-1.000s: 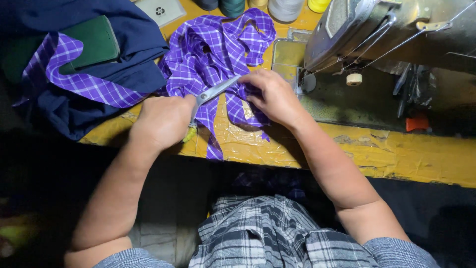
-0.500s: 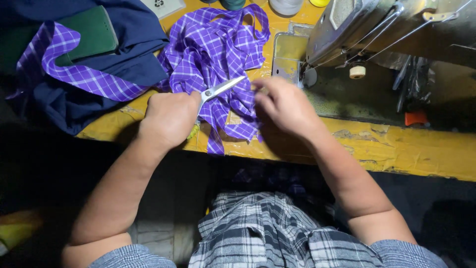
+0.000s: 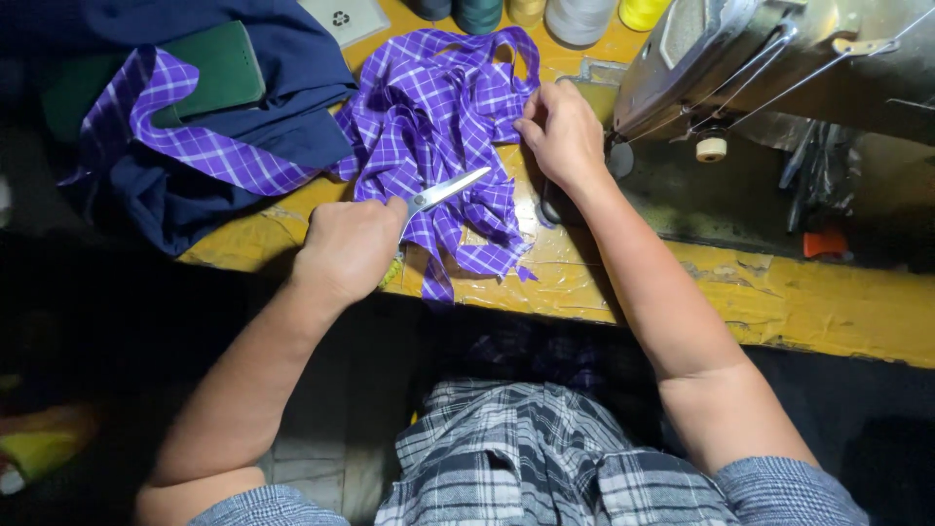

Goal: Trimming excess threads and fabric from sewn strips using scissors

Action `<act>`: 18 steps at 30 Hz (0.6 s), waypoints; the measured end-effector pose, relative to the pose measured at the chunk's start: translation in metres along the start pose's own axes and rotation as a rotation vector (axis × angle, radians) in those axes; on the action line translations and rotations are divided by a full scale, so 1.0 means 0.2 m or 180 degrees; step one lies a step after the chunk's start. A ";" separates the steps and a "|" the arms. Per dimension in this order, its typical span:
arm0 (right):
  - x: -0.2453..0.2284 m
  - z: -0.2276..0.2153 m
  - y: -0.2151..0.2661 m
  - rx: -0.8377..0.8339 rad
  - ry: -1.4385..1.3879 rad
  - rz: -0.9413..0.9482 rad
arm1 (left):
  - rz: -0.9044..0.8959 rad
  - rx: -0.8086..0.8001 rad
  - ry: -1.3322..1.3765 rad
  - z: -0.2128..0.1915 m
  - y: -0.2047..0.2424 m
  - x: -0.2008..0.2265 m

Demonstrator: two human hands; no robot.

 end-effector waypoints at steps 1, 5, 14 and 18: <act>0.03 0.00 0.00 0.0005 0.0004 -0.0005 | -0.0001 0.0008 0.0000 -0.01 0.00 -0.01; 0.04 -0.04 0.04 0.0152 -0.0759 -0.0434 | 0.0078 -0.0173 0.0188 -0.07 0.03 -0.02; -0.02 -0.05 0.11 -0.0372 -0.3069 -0.0353 | 0.0121 0.0264 0.0373 -0.36 0.04 -0.05; -0.09 -0.04 0.14 -0.0688 -0.2990 -0.0441 | 0.0102 0.0672 -0.0238 -0.28 -0.02 -0.02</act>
Point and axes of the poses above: each hand's wrist, its own y-axis away from the middle knuckle, its own z-axis out of the palm, x = y × z, the point moved 8 cm from there along -y, towards the middle knuckle, and after that the axes turned 6 degrees about -y, right-handed, at the moved point
